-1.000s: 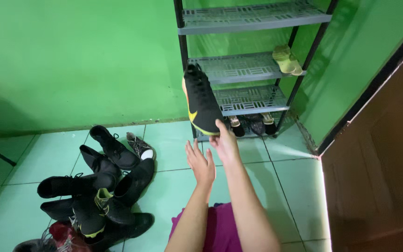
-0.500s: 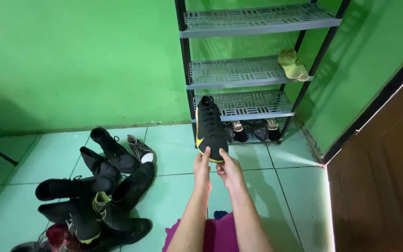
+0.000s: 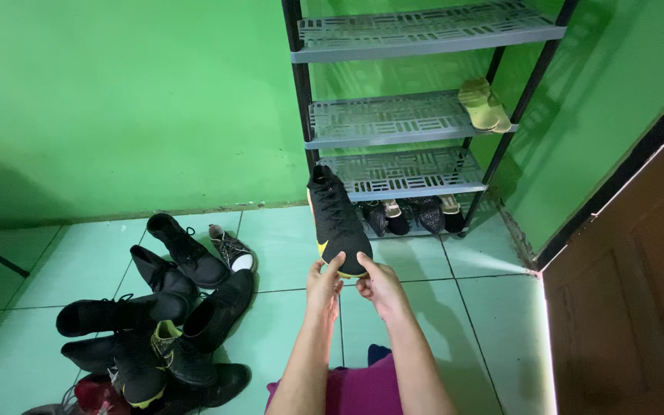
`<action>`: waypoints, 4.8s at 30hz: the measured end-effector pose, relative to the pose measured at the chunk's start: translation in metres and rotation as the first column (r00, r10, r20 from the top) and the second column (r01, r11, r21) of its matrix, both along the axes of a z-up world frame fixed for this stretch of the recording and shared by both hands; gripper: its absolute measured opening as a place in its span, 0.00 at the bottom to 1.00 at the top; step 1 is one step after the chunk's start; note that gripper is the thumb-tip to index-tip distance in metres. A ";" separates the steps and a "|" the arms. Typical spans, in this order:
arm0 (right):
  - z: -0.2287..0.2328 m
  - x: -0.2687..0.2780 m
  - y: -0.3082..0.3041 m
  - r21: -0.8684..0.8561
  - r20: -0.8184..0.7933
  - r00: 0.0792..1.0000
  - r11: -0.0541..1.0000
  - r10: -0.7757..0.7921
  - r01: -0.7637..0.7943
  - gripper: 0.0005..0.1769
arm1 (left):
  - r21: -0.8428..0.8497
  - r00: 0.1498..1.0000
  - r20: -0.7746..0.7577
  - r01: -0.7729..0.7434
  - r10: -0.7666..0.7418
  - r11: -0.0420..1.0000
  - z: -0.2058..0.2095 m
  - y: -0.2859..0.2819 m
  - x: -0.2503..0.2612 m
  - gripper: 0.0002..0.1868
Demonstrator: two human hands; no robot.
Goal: The person removes shoes one by one from a multi-tier shoe rack and places them on the floor. They handle sneakers and boots, picking each up, briefly turning it, and setting it down in a growing pile.
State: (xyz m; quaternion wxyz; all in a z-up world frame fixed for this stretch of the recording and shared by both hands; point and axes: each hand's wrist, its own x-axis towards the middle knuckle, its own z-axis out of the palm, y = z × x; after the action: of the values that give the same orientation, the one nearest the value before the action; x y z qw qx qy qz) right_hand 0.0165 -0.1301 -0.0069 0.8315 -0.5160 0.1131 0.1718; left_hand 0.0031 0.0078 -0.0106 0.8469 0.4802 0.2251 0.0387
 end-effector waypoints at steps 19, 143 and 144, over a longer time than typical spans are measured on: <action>0.009 -0.003 0.012 -0.264 0.125 0.992 0.964 0.020 0.014 0.25 | -0.095 0.970 0.234 -0.049 0.070 0.994 0.003 -0.011 0.003 0.26; -0.025 -0.031 0.172 -0.827 -0.001 0.657 0.368 0.754 -0.424 0.34 | -0.234 0.960 -0.118 -0.276 0.255 0.932 -0.292 0.195 -0.186 0.35; -0.022 -0.032 0.170 -0.826 -0.006 0.655 0.365 0.756 -0.429 0.34 | -0.252 0.960 -0.184 -0.253 0.210 0.934 -0.307 0.198 -0.176 0.35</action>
State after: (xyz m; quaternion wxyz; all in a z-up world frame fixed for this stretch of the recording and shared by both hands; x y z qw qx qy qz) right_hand -0.0154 0.0399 -0.0294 0.4066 -0.8436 -0.1857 0.2975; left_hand -0.1724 0.2057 -0.3179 0.8745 0.3305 0.3480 0.0698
